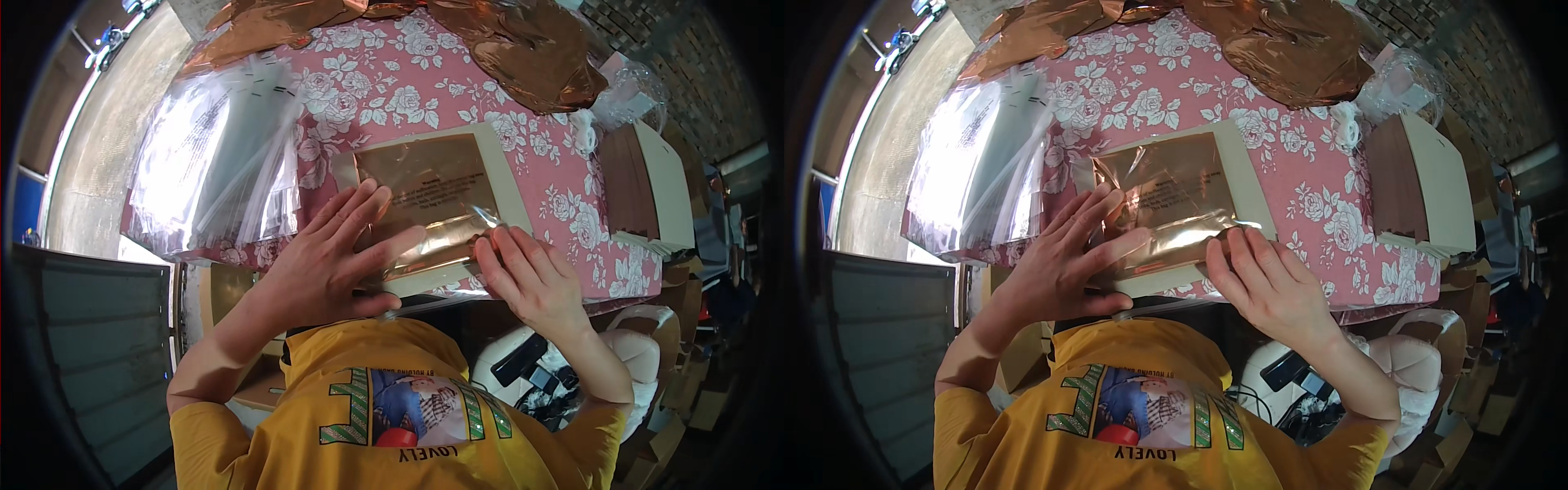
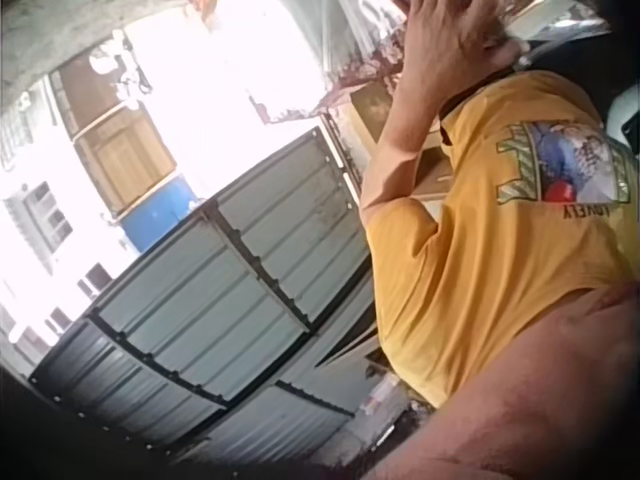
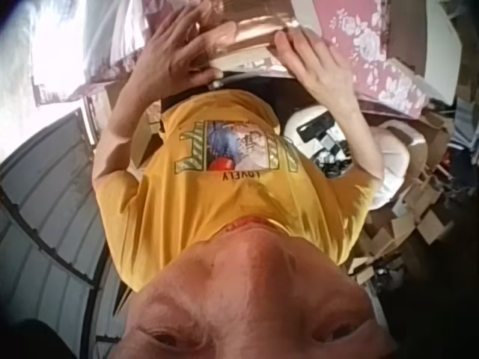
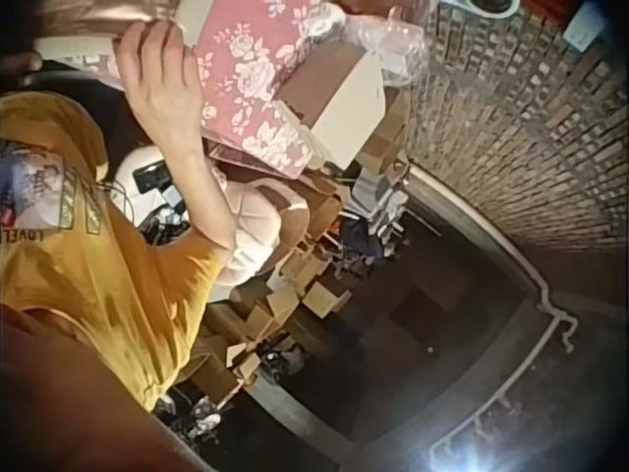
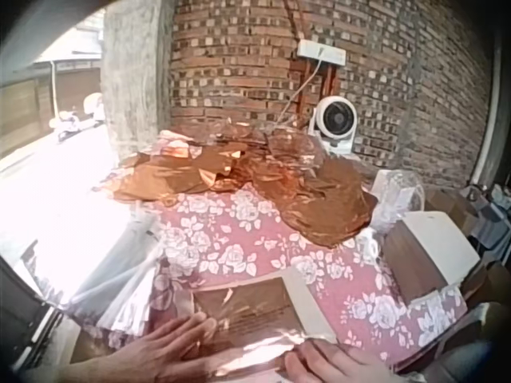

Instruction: The person folds a plastic bag around a cardboard sheet and places it into a box, then folds a foil balloon around another cardboard sheet.

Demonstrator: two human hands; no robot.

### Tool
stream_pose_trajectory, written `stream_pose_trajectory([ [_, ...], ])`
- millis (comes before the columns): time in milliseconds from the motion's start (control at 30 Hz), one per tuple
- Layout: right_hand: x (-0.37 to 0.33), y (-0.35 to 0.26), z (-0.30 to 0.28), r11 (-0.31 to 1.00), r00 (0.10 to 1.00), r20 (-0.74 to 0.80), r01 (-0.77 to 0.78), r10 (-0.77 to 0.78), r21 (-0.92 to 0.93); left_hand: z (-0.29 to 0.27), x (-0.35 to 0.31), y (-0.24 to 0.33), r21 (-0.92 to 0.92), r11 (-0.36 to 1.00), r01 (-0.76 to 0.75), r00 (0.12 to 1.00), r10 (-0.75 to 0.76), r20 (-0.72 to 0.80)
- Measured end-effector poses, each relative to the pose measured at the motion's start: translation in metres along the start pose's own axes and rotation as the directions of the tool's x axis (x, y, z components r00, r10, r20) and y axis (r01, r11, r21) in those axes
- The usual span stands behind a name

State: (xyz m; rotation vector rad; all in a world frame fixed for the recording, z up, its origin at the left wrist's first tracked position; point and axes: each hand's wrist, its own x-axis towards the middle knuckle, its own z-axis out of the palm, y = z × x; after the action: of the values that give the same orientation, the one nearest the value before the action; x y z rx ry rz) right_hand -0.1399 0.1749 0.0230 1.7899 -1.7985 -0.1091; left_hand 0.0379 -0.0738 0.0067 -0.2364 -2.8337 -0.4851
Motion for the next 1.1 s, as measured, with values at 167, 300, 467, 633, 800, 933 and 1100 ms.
stream_pose_trajectory([
  [167,-0.003,0.003,-0.001,0.994,0.996,0.083,-0.044,0.036,0.099,-0.004,0.004,0.005,0.021,0.999,0.038,0.999,-0.038,0.018],
  [300,-0.006,0.008,-0.001,0.884,0.973,0.118,-0.228,0.196,0.407,-0.005,0.009,0.02,0.141,0.986,0.091,0.995,-0.096,0.027],
  [467,-0.016,-0.005,0.005,0.539,0.85,0.153,-0.448,0.505,0.713,-0.005,0.016,0.019,0.12,0.991,0.056,0.997,-0.063,0.048],
  [633,-0.024,-0.012,-0.012,0.162,0.724,0.381,-0.557,0.574,0.814,-0.014,0.025,0.014,0.12,0.993,0.015,0.998,-0.022,0.062],
  [800,-0.03,-0.015,-0.021,0.099,0.699,0.427,-0.576,0.574,0.811,-0.01,0.026,0.017,0.027,0.999,0.026,0.999,-0.026,0.022],
  [933,-0.022,-0.019,-0.018,0.12,0.722,0.425,-0.57,0.546,0.813,0.002,0.024,0.017,-0.164,0.98,0.115,0.99,-0.126,-0.056],
  [1100,-0.008,-0.023,-0.013,0.148,0.706,0.404,-0.58,0.582,0.801,0.005,0.033,0.008,-0.041,0.996,0.075,0.984,-0.08,-0.16],
])
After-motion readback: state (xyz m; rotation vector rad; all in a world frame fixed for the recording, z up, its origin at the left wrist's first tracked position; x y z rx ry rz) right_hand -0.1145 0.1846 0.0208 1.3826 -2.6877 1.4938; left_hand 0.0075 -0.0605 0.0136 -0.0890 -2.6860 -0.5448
